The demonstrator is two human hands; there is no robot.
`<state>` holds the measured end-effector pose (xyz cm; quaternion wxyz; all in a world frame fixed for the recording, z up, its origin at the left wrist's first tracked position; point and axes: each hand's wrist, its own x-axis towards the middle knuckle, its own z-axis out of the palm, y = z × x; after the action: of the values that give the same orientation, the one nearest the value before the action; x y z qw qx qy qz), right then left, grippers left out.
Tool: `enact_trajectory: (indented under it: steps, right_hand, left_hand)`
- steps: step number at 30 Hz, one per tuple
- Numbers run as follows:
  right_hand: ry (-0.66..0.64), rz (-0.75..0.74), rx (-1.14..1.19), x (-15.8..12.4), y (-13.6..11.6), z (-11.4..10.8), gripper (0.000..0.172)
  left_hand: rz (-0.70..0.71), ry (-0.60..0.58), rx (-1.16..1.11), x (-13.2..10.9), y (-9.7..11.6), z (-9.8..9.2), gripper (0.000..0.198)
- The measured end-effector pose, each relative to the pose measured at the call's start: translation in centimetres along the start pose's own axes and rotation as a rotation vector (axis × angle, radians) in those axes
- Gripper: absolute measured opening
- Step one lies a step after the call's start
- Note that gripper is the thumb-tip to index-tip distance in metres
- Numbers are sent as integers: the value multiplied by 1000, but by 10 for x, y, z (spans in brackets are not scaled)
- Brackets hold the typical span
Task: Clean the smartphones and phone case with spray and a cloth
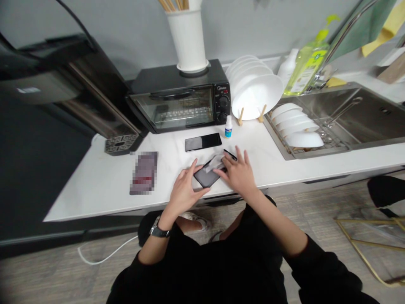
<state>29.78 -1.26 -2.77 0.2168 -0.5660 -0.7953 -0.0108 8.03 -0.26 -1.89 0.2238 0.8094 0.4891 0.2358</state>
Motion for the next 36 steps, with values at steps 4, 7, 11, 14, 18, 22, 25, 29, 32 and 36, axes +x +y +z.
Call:
enact_trajectory:
  steps: [4, 7, 11, 14, 18, 22, 25, 29, 32, 36]
  right_hand:
    - [-99, -231, 86, -2, -2, -1, 67]
    - [-108, -235, 77, -6, -2, -1, 63]
    - [-5, -65, -26, -9, 0, 1, 63]
    - [-124, -299, 66, -12, 0, -1, 71]
    - [5, -5, -42, -14, 7, -7, 58]
    - [-95, -219, 56, -21, 4, -9, 70]
    - [-47, -123, 19, -23, 5, -9, 60]
    - [-35, -99, 13, -18, 8, -11, 68]
    - [-130, -272, 98, -10, 9, -11, 68]
    - [-7, -29, -12, 0, 6, -8, 58]
  left_hand:
    - [-10, -12, -12, 0, 0, -1, 111]
    - [-9, -13, -18, -1, 0, -1, 111]
    - [8, -9, -8, -1, 0, -1, 115]
    - [0, -19, -16, -2, -1, -1, 116]
    - [-8, -10, 13, -2, 0, 0, 115]
    - [-5, -11, 14, -1, 1, 0, 113]
    - [-20, -5, 14, 0, 2, 0, 112]
    - [-7, -1, 11, 0, 2, 0, 109]
    - [-7, -3, 3, -1, 2, -1, 109]
    - [-2, 8, 24, 0, 2, -1, 109]
